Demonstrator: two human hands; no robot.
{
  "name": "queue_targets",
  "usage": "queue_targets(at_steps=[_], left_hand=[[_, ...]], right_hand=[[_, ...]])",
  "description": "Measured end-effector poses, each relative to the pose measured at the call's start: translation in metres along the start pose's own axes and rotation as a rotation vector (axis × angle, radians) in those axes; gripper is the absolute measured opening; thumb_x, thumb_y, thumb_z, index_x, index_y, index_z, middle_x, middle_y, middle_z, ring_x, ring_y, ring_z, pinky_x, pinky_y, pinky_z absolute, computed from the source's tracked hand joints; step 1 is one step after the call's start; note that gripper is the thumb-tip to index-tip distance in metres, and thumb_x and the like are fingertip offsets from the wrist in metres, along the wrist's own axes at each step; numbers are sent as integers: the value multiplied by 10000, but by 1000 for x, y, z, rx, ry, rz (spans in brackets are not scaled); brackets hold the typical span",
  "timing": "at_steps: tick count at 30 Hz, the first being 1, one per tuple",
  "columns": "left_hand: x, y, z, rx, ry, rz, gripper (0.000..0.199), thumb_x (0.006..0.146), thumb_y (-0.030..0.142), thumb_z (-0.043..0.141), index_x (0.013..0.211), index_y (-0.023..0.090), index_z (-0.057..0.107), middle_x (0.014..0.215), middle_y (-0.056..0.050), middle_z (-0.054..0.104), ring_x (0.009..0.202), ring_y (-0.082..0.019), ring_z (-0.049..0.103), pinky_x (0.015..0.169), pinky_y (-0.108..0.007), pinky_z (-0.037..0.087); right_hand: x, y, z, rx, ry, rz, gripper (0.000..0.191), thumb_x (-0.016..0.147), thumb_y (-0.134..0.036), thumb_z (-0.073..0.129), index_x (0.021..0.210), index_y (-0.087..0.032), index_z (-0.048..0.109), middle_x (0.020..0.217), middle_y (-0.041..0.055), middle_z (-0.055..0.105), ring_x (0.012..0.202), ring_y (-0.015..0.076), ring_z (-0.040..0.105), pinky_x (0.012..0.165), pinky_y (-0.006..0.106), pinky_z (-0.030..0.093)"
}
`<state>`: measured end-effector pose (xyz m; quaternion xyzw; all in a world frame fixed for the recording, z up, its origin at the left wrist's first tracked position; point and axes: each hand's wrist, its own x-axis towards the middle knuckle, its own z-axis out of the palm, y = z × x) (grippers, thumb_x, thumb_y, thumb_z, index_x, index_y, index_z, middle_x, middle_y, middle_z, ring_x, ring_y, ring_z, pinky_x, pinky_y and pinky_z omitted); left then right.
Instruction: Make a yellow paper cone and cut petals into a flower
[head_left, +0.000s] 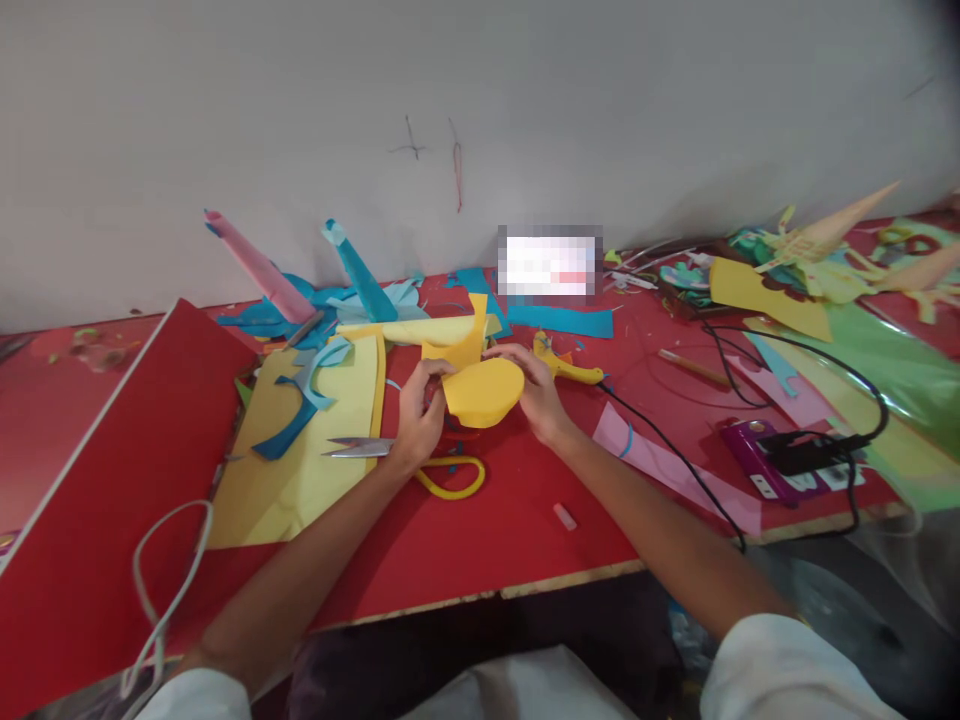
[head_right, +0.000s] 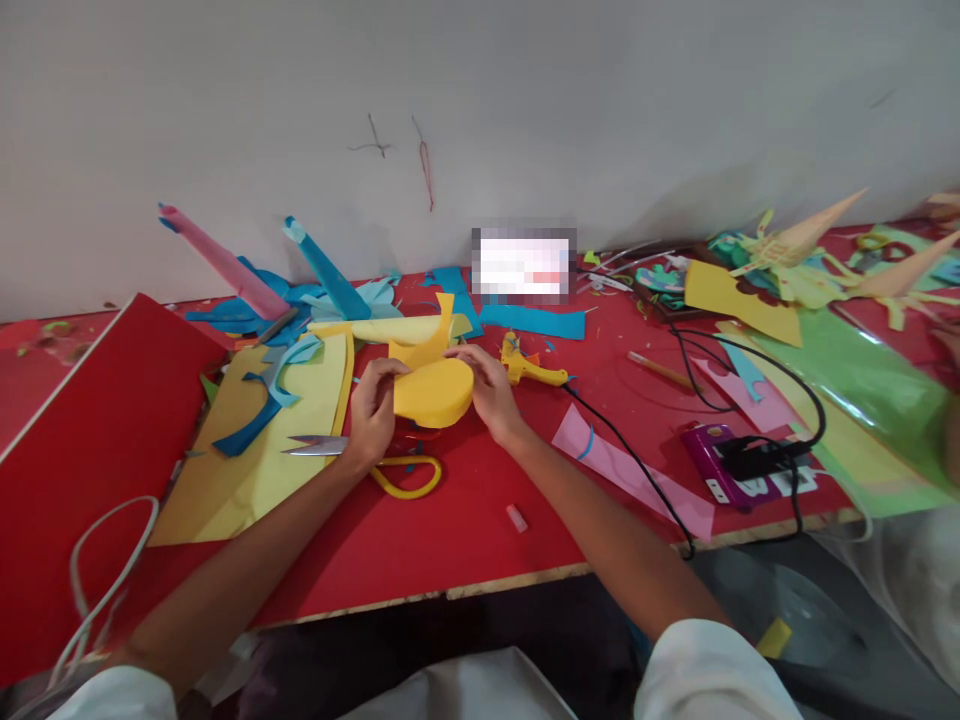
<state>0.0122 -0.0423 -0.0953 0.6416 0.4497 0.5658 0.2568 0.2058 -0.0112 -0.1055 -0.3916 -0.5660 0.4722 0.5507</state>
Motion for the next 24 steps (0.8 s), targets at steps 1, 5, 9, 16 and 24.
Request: queue_targets(at_steps=[1, 5, 9, 16, 24], left_hand=[[0, 0, -1, 7, 11, 18, 139, 979, 333, 594, 1010, 213, 658, 982, -56, 690, 931, -205, 645, 861, -340, 522], [1, 3, -2, -20, 37, 48, 142, 933, 336, 690, 1009, 221, 655, 1010, -56, 655, 920, -199, 628, 821, -325, 509], [1, 5, -2, -17, 57, 35, 238, 911, 429, 744, 998, 232, 644, 1038, -60, 633, 953, -213, 635, 834, -335, 527], [3, -1, -2, 23, 92, 96, 125, 1019, 294, 631, 925, 224, 675, 1002, -55, 670, 967, -200, 659, 848, -329, 514], [2, 4, 1, 88, 3, -37, 365, 1059, 538, 568, 1113, 206, 711, 958, -50, 732, 846, -182, 663, 777, -307, 515]], right_hand=[[-1, -2, 0, 38, -4, 41, 588, 975, -793, 518, 1031, -255, 749, 990, 73, 780, 970, 271, 743, 800, 396, 602], [-4, -8, 2, 142, -51, 137, 623, 946, -835, 531, 1135, -271, 716, 908, 58, 770, 881, 258, 753, 736, 374, 603], [-5, -9, 1, 38, -131, 81, 542, 910, -757, 681, 1179, -286, 692, 928, 43, 767, 880, 244, 742, 761, 363, 603], [-2, -5, 0, -11, -212, 19, 441, 886, -593, 786, 1156, -257, 693, 1127, 88, 781, 1064, 260, 752, 840, 353, 600], [0, -3, -1, -141, -140, -109, 309, 938, -537, 746, 1018, -238, 734, 1079, 84, 788, 1009, 253, 753, 856, 364, 587]])
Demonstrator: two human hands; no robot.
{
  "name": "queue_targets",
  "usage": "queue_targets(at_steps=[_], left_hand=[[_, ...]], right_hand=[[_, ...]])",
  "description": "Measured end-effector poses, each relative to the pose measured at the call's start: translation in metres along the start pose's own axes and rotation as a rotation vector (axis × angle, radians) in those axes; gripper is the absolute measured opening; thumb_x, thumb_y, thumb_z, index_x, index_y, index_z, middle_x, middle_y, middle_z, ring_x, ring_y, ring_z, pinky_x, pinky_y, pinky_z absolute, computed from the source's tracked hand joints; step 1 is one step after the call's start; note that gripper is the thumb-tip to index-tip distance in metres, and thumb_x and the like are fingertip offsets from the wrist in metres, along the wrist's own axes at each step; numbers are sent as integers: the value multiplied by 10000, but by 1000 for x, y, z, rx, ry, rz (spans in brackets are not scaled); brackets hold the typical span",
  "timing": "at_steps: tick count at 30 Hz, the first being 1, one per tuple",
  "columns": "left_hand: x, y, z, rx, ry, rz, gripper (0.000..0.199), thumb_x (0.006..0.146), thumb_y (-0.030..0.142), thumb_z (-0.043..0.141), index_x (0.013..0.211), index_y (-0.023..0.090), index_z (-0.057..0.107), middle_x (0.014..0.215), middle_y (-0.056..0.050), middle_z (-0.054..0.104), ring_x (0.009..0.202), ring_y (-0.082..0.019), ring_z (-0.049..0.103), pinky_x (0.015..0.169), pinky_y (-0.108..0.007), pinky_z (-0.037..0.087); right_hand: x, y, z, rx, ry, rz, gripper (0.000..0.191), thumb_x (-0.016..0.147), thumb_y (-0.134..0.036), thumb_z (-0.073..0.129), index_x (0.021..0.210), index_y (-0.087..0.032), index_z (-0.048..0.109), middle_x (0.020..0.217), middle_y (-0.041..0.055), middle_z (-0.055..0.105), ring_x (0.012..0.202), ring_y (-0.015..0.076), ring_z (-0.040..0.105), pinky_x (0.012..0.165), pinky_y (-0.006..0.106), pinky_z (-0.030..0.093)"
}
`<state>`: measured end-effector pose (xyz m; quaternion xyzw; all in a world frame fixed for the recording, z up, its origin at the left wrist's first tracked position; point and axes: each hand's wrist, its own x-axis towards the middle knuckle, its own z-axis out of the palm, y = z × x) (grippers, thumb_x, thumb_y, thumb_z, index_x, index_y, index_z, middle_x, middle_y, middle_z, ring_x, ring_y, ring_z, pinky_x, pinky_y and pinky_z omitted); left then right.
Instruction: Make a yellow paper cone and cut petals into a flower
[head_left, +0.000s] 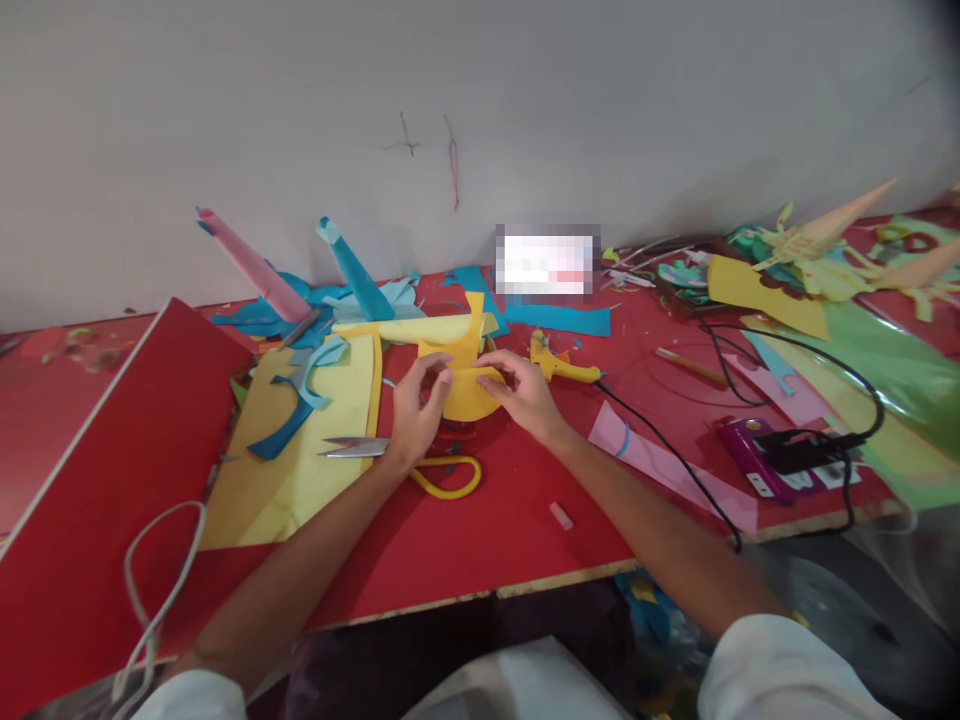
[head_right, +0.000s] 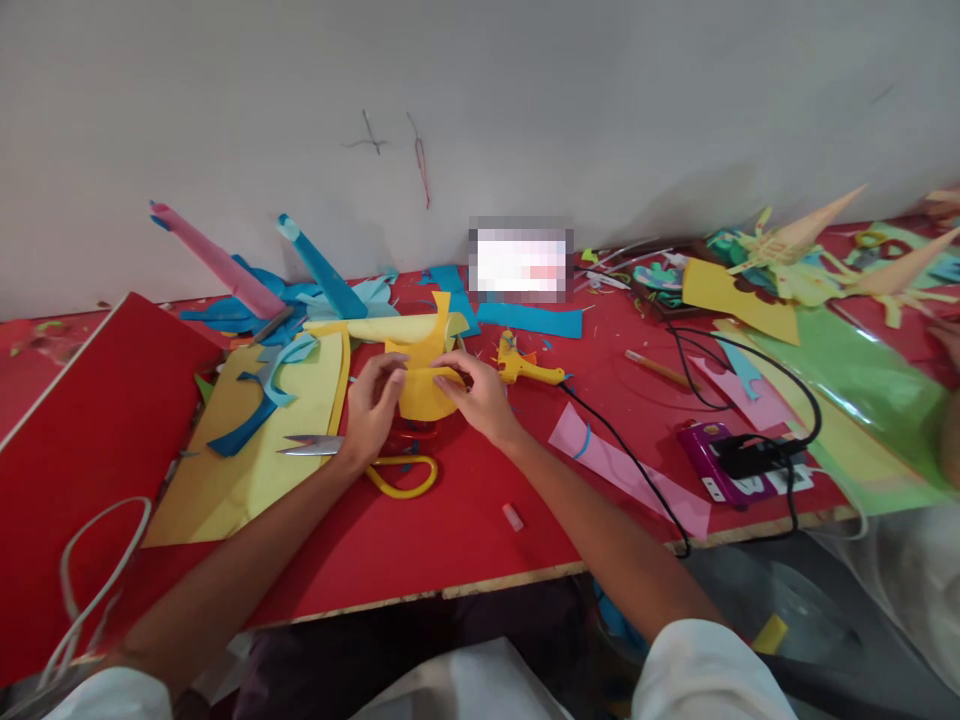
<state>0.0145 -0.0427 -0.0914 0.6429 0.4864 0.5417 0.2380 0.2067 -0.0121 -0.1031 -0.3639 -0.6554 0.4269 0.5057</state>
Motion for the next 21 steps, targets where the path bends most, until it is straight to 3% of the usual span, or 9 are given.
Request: queue_targets(at_steps=[3, 6, 10, 15, 18, 21], left_hand=[[0, -4, 2, 104, -77, 23, 298, 1006, 485, 658, 958, 196, 716, 814, -19, 697, 688, -151, 590, 662, -285, 455], [-1, -3, 4, 127, -163, 52, 232, 1007, 418, 627, 948, 200, 680, 786, -6, 681, 659, -143, 577, 641, -276, 440], [-2, 2, 5, 128, -264, 8, 252, 1007, 402, 600, 847, 207, 617, 623, 50, 539, 543, -114, 484, 580, -262, 370], [-2, 3, 1, -135, -128, -222, 387, 1029, 561, 571, 849, 218, 555, 546, 63, 540, 485, -117, 508, 539, -249, 397], [-2, 4, 0, -179, -183, -210, 455, 1024, 614, 574, 807, 216, 535, 550, 54, 552, 483, -110, 512, 533, -247, 397], [-2, 4, 0, -108, -184, -176, 510, 1044, 623, 533, 752, 204, 529, 582, 45, 517, 522, -102, 510, 542, -243, 385]], right_hand=[[-2, -3, 0, -4, 91, -46, 289, 961, -508, 727, 1086, -247, 721, 1144, 87, 780, 1078, 257, 740, 962, 393, 578], [-3, -5, 2, 14, 206, -50, 325, 937, -507, 764, 1126, -255, 684, 1168, 92, 756, 1076, 255, 734, 966, 393, 587], [-2, -8, 2, 56, 251, -52, 416, 899, -546, 801, 1162, -265, 643, 1104, 82, 742, 1053, 255, 728, 977, 409, 595], [0, -3, 4, 284, 168, 176, 627, 812, -606, 860, 1279, -270, 611, 1120, 78, 767, 1023, 268, 743, 869, 393, 628], [-2, 3, 7, 245, 81, 276, 562, 806, -653, 840, 1137, -230, 676, 1059, 87, 787, 989, 290, 747, 855, 415, 636], [-3, 3, 7, 157, 79, 205, 529, 812, -636, 841, 1118, -237, 676, 1090, 93, 782, 1007, 301, 738, 874, 429, 636]])
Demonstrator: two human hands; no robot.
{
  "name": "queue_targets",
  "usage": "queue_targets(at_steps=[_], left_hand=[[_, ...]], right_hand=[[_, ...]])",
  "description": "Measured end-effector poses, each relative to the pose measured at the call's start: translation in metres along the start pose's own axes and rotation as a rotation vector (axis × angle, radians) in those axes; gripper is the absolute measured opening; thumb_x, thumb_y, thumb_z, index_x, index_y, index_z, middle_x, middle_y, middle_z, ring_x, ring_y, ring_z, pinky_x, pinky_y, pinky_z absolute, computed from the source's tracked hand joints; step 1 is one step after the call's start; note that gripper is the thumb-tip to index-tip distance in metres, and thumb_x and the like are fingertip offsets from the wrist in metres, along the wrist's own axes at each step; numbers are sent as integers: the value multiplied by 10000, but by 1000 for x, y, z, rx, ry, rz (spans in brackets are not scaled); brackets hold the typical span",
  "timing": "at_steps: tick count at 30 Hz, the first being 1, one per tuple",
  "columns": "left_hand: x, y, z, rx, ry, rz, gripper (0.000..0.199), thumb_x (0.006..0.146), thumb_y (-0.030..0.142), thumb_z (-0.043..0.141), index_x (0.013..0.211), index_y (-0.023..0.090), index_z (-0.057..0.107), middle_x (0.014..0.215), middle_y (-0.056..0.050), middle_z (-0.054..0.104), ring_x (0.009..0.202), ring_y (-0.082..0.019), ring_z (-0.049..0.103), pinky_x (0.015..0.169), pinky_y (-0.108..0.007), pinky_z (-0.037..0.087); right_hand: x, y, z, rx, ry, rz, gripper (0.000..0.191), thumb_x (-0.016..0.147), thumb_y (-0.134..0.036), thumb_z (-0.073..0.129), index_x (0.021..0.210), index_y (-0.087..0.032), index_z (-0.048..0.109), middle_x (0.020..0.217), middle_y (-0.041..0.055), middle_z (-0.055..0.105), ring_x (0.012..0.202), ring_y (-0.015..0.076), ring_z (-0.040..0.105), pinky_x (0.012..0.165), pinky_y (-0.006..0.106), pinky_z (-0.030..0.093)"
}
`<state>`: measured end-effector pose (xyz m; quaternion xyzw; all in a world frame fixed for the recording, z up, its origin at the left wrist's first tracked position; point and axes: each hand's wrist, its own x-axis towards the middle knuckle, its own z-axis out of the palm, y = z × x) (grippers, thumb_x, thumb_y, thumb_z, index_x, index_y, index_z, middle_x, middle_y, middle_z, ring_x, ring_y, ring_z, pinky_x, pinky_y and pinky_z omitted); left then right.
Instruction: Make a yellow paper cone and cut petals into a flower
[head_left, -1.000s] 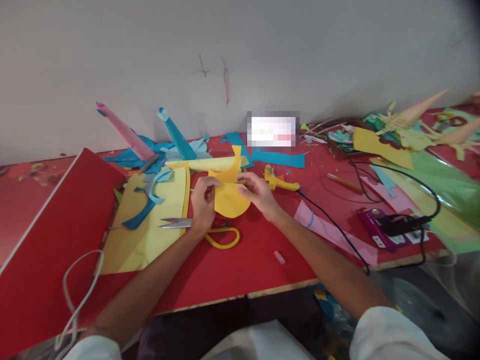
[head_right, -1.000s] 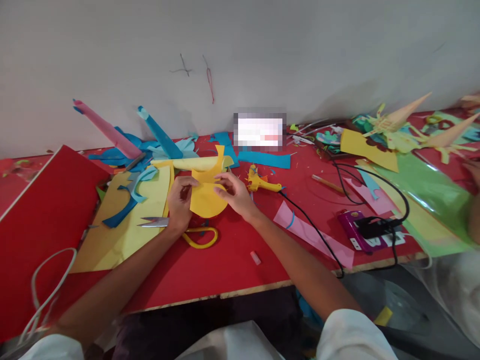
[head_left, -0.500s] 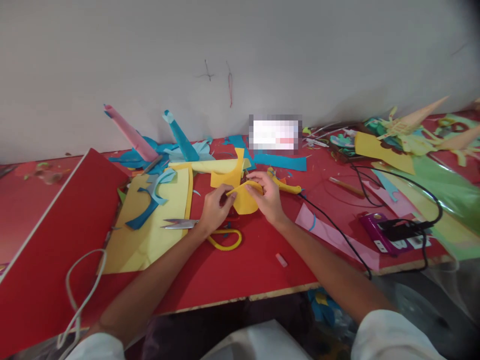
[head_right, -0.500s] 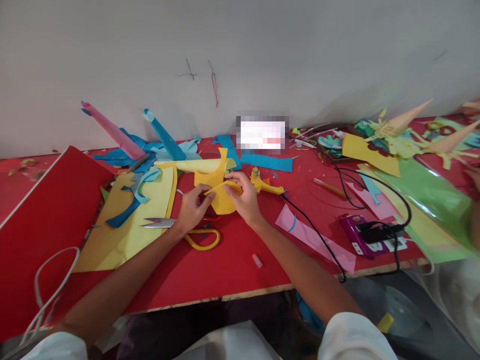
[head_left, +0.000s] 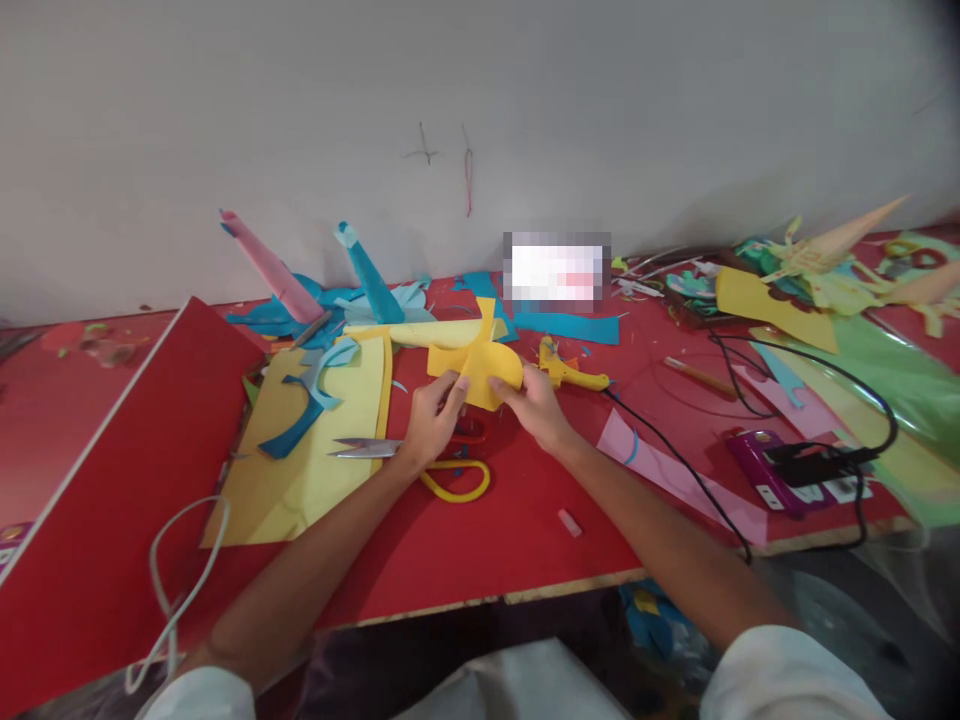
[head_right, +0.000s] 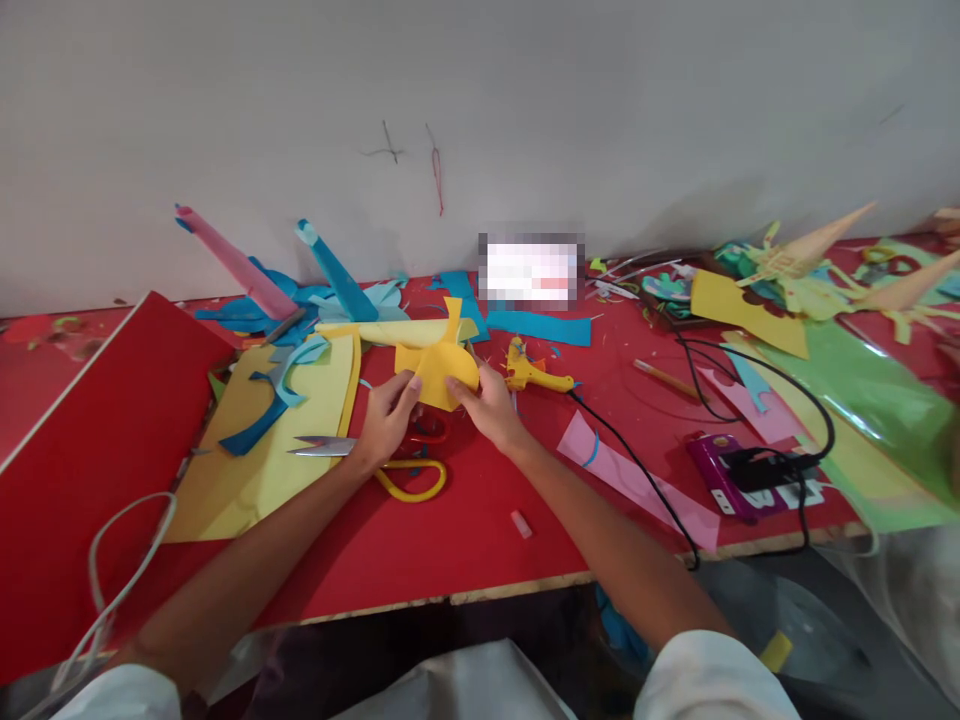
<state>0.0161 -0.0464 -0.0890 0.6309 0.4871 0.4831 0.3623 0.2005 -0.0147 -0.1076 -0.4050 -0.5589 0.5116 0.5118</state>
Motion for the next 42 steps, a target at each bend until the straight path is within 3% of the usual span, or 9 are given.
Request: queue_targets(at_steps=[3, 7, 11, 16, 20, 25, 30, 36, 42], left_hand=[[2, -1, 1, -49, 21, -40, 470, 1003, 659, 583, 875, 206, 581, 610, 65, 493, 505, -101, 519, 507, -236, 383], [3, -4, 4, -139, -42, -62, 468, 960, 674, 646, 924, 223, 531, 620, 62, 582, 493, -114, 581, 498, -230, 440], [1, -4, 5, -166, -13, -46, 469, 956, 670, 664, 989, 233, 497, 595, 60, 642, 463, -123, 591, 491, -231, 460], [1, -1, 4, -189, -6, -84, 513, 936, 703, 673, 866, 224, 501, 550, 55, 586, 446, -115, 575, 457, -226, 433], [4, 1, 1, -170, 66, -54, 512, 937, 673, 695, 808, 198, 556, 516, 64, 527, 425, -76, 488, 447, -209, 375], [5, 1, 2, -267, -95, -79, 493, 904, 654, 744, 877, 177, 623, 684, -28, 744, 489, -130, 660, 487, -231, 492], [4, 0, 3, -326, -88, -102, 517, 880, 663, 764, 984, 171, 645, 737, -45, 774, 541, -173, 714, 530, -270, 564], [5, 1, 1, -265, 44, -102, 548, 777, 652, 857, 710, 172, 601, 553, 19, 608, 456, -105, 556, 459, -227, 458], [5, 3, 3, -194, 25, -116, 554, 802, 650, 816, 619, 167, 618, 528, -16, 627, 468, -114, 566, 488, -237, 473]], right_hand=[[-1, -6, -1, 18, -4, -108, 560, 827, -603, 843, 1214, -266, 619, 1234, 104, 748, 1073, 297, 736, 922, 425, 629], [-1, -9, 0, 53, 54, -109, 602, 896, -657, 748, 1330, -287, 553, 1305, 108, 717, 1140, 286, 726, 953, 424, 627], [0, -4, 3, 22, -29, -25, 547, 898, -719, 699, 1172, -248, 655, 1112, 110, 764, 1017, 286, 738, 862, 421, 638], [-2, -4, -2, -180, -128, -14, 496, 867, -697, 749, 816, -210, 675, 725, 65, 707, 685, 239, 665, 667, 376, 568], [-3, -8, -3, -146, -74, -75, 465, 851, -658, 790, 961, -214, 706, 871, 67, 743, 791, 247, 691, 715, 362, 569], [-2, -7, -1, -3, 72, -66, 446, 921, -677, 705, 900, -235, 654, 819, 25, 675, 731, 198, 634, 658, 320, 541], [-1, -9, 0, 8, -102, -39, 568, 868, -767, 712, 1030, -222, 728, 957, 68, 779, 897, 254, 721, 793, 367, 605], [-4, -12, -3, -272, -117, -98, 537, 908, -750, 677, 824, -221, 640, 686, 36, 672, 616, 209, 615, 592, 327, 486], [-6, -20, -4, -177, -50, -133, 503, 958, -740, 604, 846, -251, 559, 688, -6, 567, 626, 179, 546, 600, 308, 442]])
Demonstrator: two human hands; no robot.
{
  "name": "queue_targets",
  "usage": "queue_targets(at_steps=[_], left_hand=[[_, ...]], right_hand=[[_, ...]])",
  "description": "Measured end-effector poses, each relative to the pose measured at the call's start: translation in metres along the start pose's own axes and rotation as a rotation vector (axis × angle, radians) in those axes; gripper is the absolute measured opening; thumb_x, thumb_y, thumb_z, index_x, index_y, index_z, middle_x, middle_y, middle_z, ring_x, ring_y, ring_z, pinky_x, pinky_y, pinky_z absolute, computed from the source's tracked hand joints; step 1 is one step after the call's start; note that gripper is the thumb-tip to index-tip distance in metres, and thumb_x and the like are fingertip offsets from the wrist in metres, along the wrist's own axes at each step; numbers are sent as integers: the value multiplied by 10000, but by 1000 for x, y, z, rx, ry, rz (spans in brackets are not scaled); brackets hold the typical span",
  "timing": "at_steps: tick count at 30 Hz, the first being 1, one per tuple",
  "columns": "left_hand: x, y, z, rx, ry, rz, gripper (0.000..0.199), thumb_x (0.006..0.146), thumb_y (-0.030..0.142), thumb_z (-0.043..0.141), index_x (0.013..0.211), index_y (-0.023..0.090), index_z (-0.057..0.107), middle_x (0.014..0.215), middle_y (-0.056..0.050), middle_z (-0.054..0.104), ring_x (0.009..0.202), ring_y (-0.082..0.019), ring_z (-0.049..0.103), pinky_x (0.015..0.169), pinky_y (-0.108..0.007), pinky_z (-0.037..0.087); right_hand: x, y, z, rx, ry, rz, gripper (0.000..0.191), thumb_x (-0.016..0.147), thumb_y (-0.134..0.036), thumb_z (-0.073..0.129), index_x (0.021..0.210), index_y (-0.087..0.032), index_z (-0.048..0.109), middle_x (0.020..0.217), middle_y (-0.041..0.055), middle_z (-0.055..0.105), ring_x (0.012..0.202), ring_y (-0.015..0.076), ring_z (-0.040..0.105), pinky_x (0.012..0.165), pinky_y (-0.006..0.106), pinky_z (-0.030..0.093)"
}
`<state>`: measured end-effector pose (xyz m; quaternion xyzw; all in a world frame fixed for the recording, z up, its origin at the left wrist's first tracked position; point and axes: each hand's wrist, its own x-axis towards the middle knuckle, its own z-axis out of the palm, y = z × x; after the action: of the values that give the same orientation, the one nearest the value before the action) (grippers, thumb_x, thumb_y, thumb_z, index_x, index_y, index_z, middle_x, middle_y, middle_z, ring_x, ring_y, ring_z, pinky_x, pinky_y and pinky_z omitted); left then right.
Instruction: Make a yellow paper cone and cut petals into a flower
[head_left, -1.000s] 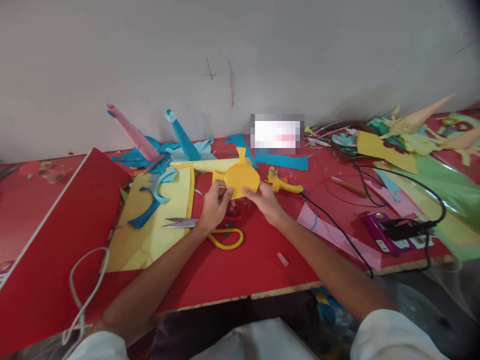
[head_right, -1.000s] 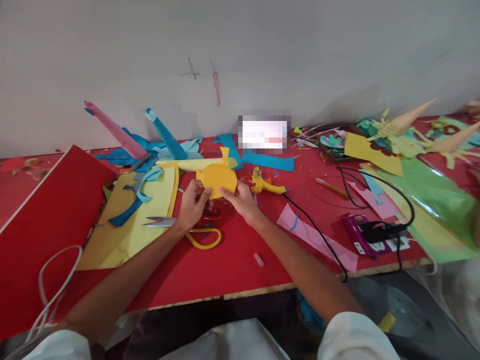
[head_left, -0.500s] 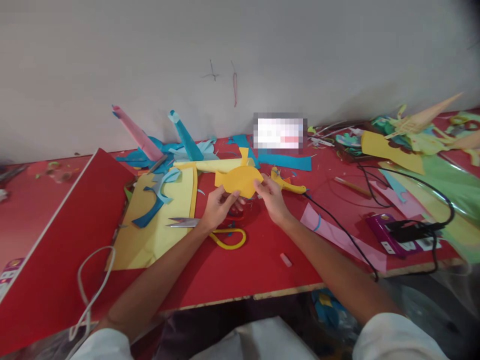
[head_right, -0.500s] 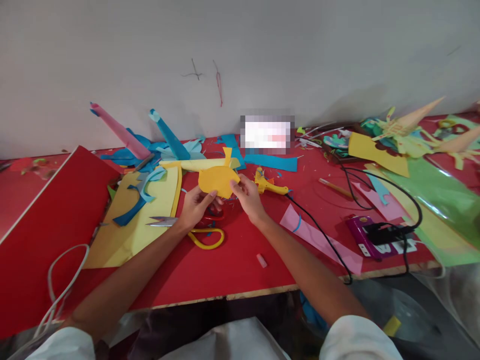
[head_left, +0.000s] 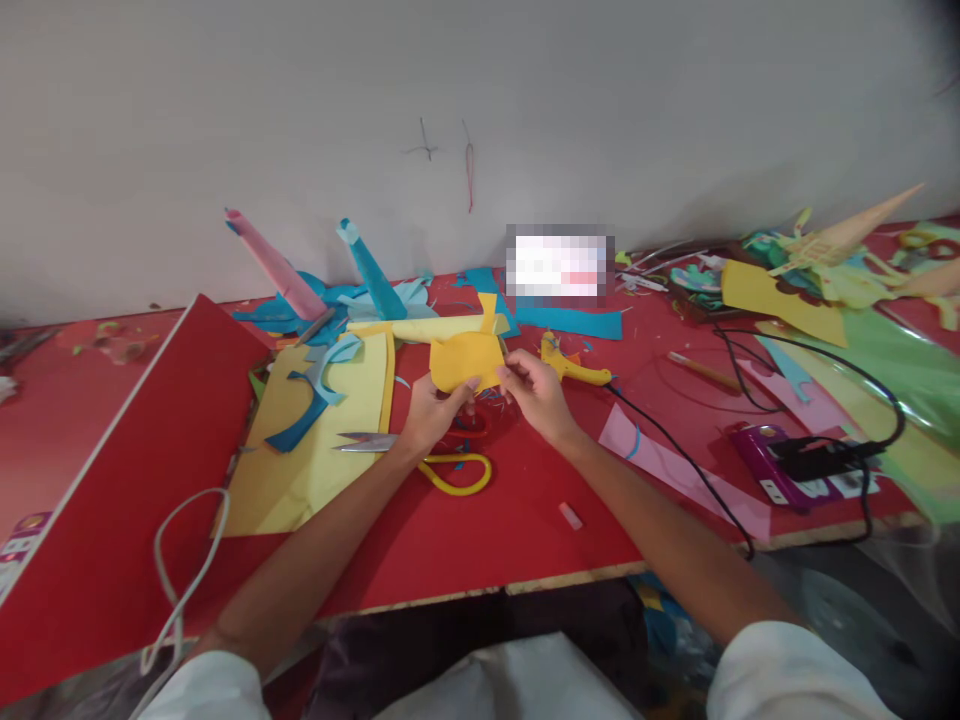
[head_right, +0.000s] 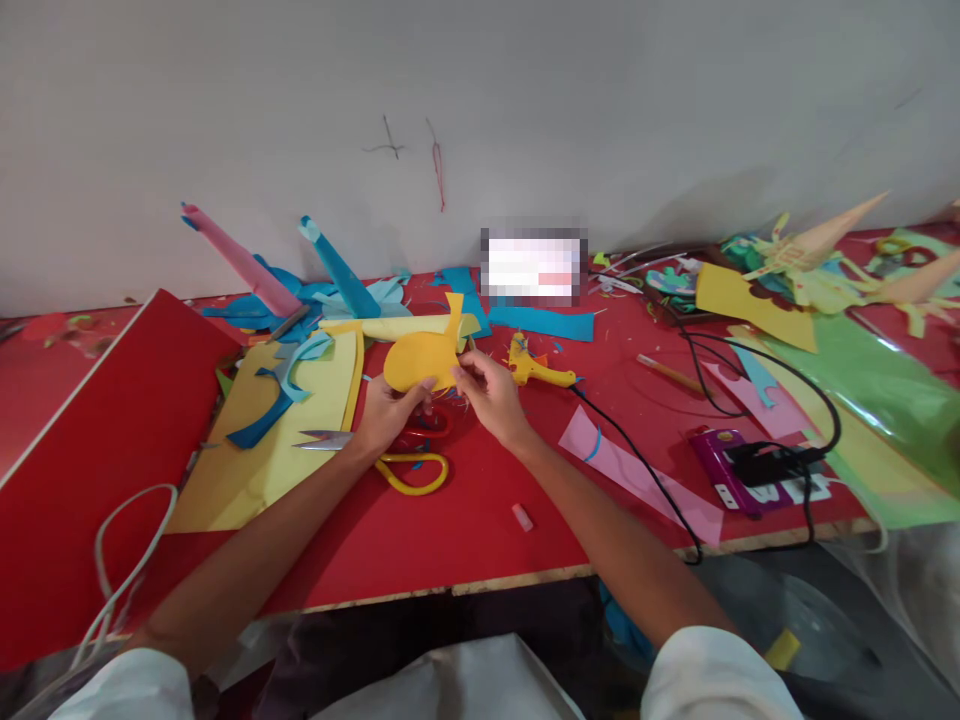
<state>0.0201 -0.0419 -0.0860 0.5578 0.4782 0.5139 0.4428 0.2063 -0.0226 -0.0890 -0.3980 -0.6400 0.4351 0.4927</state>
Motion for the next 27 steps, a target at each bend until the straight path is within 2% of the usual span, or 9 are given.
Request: queue_targets(at_steps=[3, 8, 13, 16, 19, 23, 27], left_hand=[[-1, 1, 2, 14, -65, -8, 540, 786, 642, 827, 622, 167, 630, 533, -31, 649, 469, -131, 597, 495, -245, 494], [-1, 3, 2, 47, -131, -47, 516, 780, 615, 841, 648, 172, 612, 526, -19, 640, 453, -131, 601, 478, -233, 497], [-2, -2, 0, 81, -158, -71, 504, 798, 629, 827, 735, 171, 625, 568, -15, 651, 476, -140, 600, 492, -248, 493], [-1, -4, -3, 122, -69, 40, 468, 892, 618, 746, 939, 156, 688, 813, -61, 744, 673, -169, 675, 633, -270, 540], [0, -5, -4, 146, 16, 152, 432, 946, 590, 699, 1056, 173, 693, 987, -75, 744, 876, -191, 687, 778, -284, 542], [0, -7, -6, 236, 56, 194, 392, 972, 580, 669, 986, 188, 685, 934, -53, 720, 870, -183, 655, 802, -280, 514], [-1, -7, -7, 241, 154, 205, 393, 994, 586, 631, 971, 194, 651, 893, -39, 682, 796, -163, 613, 728, -264, 489]], right_hand=[[0, -2, 0, -11, 21, 9, 543, 940, -775, 594, 825, -247, 538, 703, -11, 516, 654, 174, 504, 589, 300, 407], [-1, -4, 1, -57, 75, -13, 598, 979, -780, 521, 733, -247, 402, 668, -28, 380, 619, 155, 386, 567, 306, 304], [-2, -6, -1, -86, 114, -64, 561, 1017, -726, 507, 742, -248, 405, 665, -35, 336, 598, 154, 348, 575, 318, 257], [-2, -6, -2, -175, 113, -110, 537, 1048, -688, 471, 746, -246, 429, 649, -32, 368, 588, 156, 376, 585, 321, 268], [-3, -6, -2, -270, 6, -146, 524, 1066, -665, 441, 773, -238, 518, 659, -13, 476, 611, 166, 454, 610, 310, 325], [-4, -3, 2, -292, -90, -141, 510, 1043, -673, 500, 807, -233, 604, 690, 8, 613, 634, 179, 560, 622, 293, 388], [-4, 2, 4, -165, -178, -1, 562, 1013, -737, 516, 753, -243, 582, 632, 12, 679, 576, 196, 647, 586, 293, 450]])
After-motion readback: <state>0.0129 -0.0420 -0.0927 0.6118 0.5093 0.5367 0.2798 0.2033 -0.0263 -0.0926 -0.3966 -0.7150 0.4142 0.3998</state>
